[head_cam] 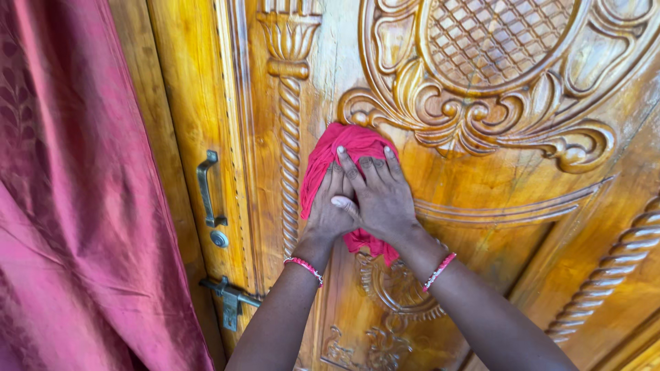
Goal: The person wipes a carved wooden door with a red cloth, focusing on the intricate details and flat surfaces. They then spray a clear liquid from a bottle onto the door and continue wiping the surface with the cloth to clean it.
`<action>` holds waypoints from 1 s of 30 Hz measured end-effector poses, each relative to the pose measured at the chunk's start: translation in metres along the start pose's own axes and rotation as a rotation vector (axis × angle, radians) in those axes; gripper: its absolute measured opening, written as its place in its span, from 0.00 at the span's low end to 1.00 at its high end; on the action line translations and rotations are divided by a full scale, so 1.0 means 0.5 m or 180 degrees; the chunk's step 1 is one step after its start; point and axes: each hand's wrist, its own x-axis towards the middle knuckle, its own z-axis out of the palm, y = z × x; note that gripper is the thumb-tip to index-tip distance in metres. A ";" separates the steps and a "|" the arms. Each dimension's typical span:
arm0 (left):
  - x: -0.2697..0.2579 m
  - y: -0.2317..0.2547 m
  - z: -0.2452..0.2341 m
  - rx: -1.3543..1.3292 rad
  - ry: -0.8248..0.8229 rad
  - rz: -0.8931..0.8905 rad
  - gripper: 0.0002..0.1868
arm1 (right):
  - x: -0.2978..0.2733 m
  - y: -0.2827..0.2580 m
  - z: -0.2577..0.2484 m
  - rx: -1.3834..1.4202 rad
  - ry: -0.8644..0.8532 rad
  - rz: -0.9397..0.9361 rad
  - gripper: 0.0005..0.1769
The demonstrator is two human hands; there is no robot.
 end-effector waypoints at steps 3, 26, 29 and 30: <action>0.022 -0.052 -0.034 0.0041 -0.0161 0.0152 0.49 | 0.050 -0.034 0.019 -0.0054 -0.0169 0.0155 0.59; 0.582 -0.258 -0.207 -0.0140 0.0960 0.1297 0.37 | 0.539 0.133 -0.075 -0.1450 0.1242 0.0675 0.65; 0.648 -0.254 -0.224 0.0233 0.0972 0.1331 0.38 | 0.582 0.183 -0.093 -0.1610 0.1381 0.0696 0.63; 0.673 -0.256 -0.228 0.0113 0.1020 0.1305 0.38 | 0.594 0.198 -0.101 -0.1688 0.1485 0.0600 0.59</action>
